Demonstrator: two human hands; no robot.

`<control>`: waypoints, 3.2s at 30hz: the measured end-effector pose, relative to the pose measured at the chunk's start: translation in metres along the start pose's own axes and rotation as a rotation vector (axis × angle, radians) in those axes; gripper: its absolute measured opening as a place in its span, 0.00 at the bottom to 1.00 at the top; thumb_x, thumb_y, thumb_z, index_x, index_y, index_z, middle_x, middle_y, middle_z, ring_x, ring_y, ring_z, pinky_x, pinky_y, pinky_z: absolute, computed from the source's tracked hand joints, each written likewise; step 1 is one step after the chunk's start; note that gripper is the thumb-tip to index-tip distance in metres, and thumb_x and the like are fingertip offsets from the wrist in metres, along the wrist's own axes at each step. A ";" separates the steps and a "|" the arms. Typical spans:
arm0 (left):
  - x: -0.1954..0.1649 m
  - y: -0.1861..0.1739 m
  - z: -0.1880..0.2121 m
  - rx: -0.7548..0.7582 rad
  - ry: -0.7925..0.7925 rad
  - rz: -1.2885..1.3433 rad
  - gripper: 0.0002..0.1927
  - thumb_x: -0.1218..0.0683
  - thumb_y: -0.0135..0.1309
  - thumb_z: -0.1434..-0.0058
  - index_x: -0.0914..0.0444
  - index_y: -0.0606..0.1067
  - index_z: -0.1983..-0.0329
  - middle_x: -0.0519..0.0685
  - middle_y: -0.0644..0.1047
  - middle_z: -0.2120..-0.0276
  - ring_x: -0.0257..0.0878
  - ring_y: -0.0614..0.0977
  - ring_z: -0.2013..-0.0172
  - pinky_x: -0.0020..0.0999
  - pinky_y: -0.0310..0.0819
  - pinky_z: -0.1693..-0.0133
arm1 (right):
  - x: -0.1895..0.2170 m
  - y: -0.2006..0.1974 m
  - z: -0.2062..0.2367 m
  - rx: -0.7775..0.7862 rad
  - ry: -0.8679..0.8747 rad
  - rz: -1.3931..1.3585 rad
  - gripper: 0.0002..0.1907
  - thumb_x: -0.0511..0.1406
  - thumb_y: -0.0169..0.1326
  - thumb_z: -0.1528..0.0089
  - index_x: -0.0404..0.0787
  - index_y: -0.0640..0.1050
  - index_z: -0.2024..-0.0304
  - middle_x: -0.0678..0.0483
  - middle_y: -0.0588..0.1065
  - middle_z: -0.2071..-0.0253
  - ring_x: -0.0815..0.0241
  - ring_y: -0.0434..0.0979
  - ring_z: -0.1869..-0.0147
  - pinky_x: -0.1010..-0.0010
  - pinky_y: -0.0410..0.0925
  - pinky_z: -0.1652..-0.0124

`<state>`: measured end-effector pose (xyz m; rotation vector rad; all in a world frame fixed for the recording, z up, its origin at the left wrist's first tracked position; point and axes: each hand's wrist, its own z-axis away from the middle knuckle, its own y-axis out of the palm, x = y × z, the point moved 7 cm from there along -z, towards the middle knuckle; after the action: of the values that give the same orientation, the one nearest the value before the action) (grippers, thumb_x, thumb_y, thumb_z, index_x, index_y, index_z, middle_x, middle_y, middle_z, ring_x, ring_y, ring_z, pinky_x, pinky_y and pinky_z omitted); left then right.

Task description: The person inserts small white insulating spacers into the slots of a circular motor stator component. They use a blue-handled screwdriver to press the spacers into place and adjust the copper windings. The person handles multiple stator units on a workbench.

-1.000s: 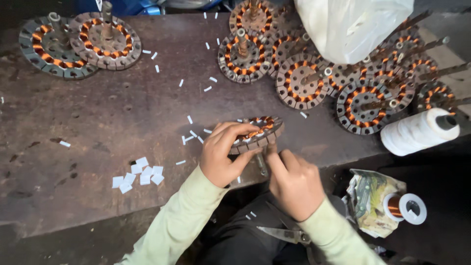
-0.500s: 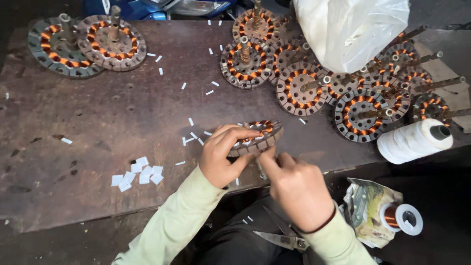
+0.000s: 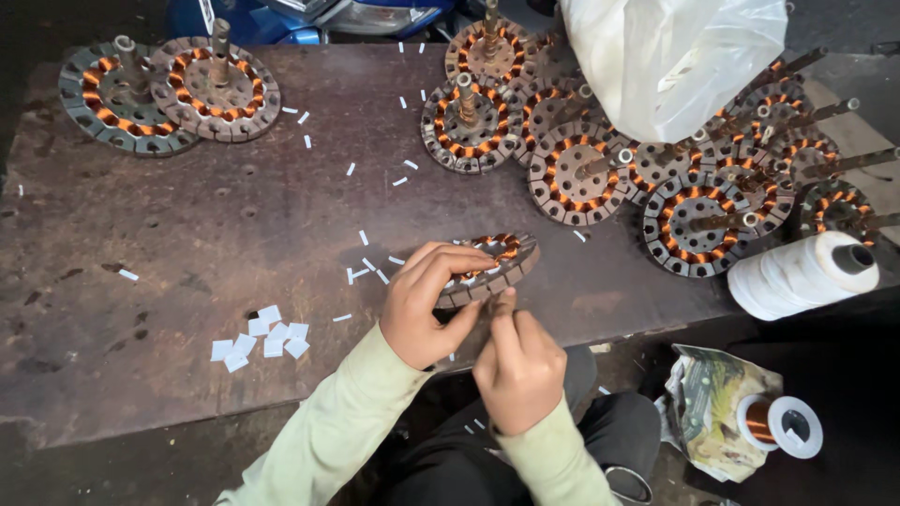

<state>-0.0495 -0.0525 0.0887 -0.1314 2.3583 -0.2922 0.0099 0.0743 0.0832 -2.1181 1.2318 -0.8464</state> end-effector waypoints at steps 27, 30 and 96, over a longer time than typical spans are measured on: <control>0.005 0.000 0.002 -0.006 -0.075 0.069 0.20 0.63 0.59 0.48 0.63 0.75 0.51 0.51 0.81 0.50 0.50 0.82 0.47 0.44 0.74 0.43 | -0.016 -0.047 -0.018 0.415 0.065 0.071 0.28 0.24 0.56 0.49 0.37 0.76 0.44 0.48 0.69 0.71 0.49 0.74 0.69 0.60 0.68 0.68; 0.004 -0.002 0.001 0.001 -0.084 0.082 0.20 0.63 0.59 0.48 0.63 0.75 0.50 0.50 0.81 0.50 0.49 0.82 0.46 0.44 0.74 0.42 | -0.041 -0.048 0.011 0.502 0.375 -0.062 0.28 0.28 0.59 0.39 0.46 0.77 0.35 0.54 0.73 0.69 0.62 0.75 0.68 0.73 0.72 0.67; 0.002 -0.002 0.002 0.001 -0.089 0.111 0.31 0.60 0.65 0.52 0.62 0.70 0.43 0.51 0.79 0.48 0.51 0.80 0.45 0.45 0.70 0.43 | -0.012 -0.063 -0.036 -0.070 0.175 -0.728 0.21 0.28 0.54 0.28 0.42 0.52 0.49 0.29 0.76 0.63 0.46 0.82 0.60 0.58 0.74 0.51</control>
<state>-0.0494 -0.0552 0.0861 -0.0127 2.2673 -0.2287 0.0136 0.1070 0.1487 -2.6298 0.5391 -1.3220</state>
